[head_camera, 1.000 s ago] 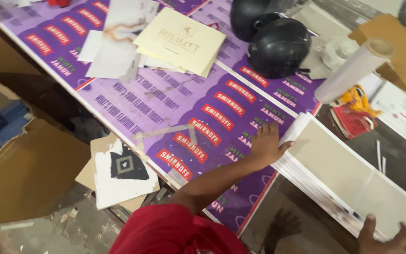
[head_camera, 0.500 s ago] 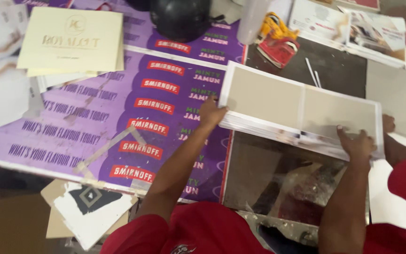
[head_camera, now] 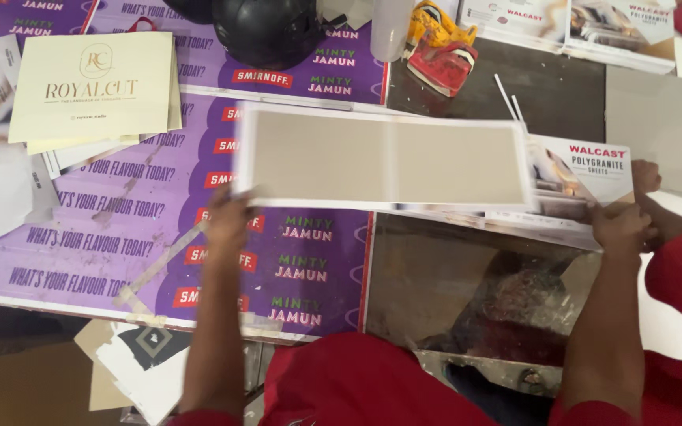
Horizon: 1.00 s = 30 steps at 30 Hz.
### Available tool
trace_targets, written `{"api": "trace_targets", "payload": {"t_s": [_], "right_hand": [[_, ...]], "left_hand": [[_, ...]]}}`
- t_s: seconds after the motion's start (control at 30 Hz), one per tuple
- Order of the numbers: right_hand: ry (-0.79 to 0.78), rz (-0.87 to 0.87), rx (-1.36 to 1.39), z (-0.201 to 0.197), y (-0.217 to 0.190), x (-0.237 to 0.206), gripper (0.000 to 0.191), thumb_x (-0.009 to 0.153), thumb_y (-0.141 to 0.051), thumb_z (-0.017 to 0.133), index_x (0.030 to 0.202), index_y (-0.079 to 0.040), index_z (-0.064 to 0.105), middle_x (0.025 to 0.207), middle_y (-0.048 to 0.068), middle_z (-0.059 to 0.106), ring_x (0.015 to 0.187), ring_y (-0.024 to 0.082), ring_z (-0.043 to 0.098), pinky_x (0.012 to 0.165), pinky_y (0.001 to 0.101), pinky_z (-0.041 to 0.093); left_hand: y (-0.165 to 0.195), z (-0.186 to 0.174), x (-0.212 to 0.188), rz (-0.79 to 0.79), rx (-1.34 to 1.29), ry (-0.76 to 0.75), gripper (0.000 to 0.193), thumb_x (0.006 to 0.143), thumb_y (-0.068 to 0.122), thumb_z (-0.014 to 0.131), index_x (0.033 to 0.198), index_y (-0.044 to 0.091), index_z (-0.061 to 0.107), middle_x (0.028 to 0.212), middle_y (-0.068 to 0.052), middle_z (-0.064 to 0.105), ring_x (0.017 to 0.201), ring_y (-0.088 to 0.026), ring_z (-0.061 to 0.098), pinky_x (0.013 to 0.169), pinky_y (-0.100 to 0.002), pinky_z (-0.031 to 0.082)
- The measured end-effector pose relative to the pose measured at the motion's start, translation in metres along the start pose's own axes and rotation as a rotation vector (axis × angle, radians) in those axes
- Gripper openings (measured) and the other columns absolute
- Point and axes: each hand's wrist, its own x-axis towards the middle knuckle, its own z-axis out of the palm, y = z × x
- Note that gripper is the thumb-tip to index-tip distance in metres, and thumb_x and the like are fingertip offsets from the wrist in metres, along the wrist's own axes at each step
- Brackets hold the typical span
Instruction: The person repeatedly picks up printed sheets from a table, aligns them, and places them into a growing stack. The person handles the sheets by hand, occasionally adjusting the stack to keep it aligned. The process continues throughout the clip.
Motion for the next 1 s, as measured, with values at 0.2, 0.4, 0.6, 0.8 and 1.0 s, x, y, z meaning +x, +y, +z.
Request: {"api": "trace_targets", "payload": {"t_s": [0.2, 0.4, 0.6, 0.8, 1.0], "right_hand": [[0.228, -0.759, 0.599, 0.091, -0.105, -0.140, 0.047, 0.113, -0.032, 0.057, 0.146, 0.001, 0.054, 0.141, 0.021, 0.061, 0.129, 0.039, 0.060, 0.111, 0.0504, 0.047], [-1.887, 0.071, 2.006, 0.124, -0.271, -0.313, 0.123, 0.070, -0.101, 0.025, 0.153, -0.012, 0.040, 0.154, 0.027, 0.043, 0.136, 0.047, 0.049, 0.110, 0.0706, 0.037], [-1.723, 0.045, 1.460, 0.153, -0.328, -0.372, 0.084, 0.087, -0.069, 0.041, 0.150, -0.014, 0.044, 0.137, 0.025, 0.047, 0.120, 0.043, 0.049, 0.101, 0.0709, 0.041], [-1.561, 0.224, 1.507, 0.178, -0.353, -0.403, 0.034, 0.110, -0.027, 0.053, 0.132, -0.002, 0.054, 0.116, 0.014, 0.065, 0.105, 0.028, 0.065, 0.093, 0.0534, 0.060], [-1.345, 0.065, 1.637, 0.148, -0.383, -0.394, 0.037, 0.106, -0.019, 0.056, 0.134, 0.004, 0.055, 0.126, 0.018, 0.067, 0.113, 0.028, 0.066, 0.098, 0.0426, 0.057]], "left_hand": [[0.045, -0.201, -0.046, 0.513, -0.315, -0.348, 0.017, 0.115, -0.010, 0.064, 0.123, 0.000, 0.054, 0.125, -0.018, 0.062, 0.110, -0.026, 0.065, 0.097, -0.040, 0.058], [0.050, -0.290, -0.029, 0.338, -0.483, 0.168, 0.048, 0.101, 0.033, 0.050, 0.131, -0.001, 0.065, 0.133, -0.019, 0.069, 0.118, -0.028, 0.072, 0.106, -0.042, 0.059], [0.005, -0.276, -0.029, -0.032, -0.327, 0.269, 0.038, 0.104, 0.033, 0.050, 0.126, 0.003, 0.057, 0.111, -0.017, 0.067, 0.088, -0.027, 0.069, 0.075, -0.039, 0.060], [0.001, -0.254, -0.022, -0.175, -0.302, 0.138, 0.067, 0.103, 0.058, 0.040, 0.133, -0.001, 0.051, 0.116, -0.023, 0.068, 0.095, -0.033, 0.066, 0.084, -0.046, 0.058], [0.003, -0.269, -0.062, 0.016, -0.246, -0.319, 0.079, 0.101, 0.061, 0.049, 0.147, -0.002, 0.044, 0.141, -0.015, 0.060, 0.132, -0.029, 0.055, 0.117, -0.049, 0.041]]}}
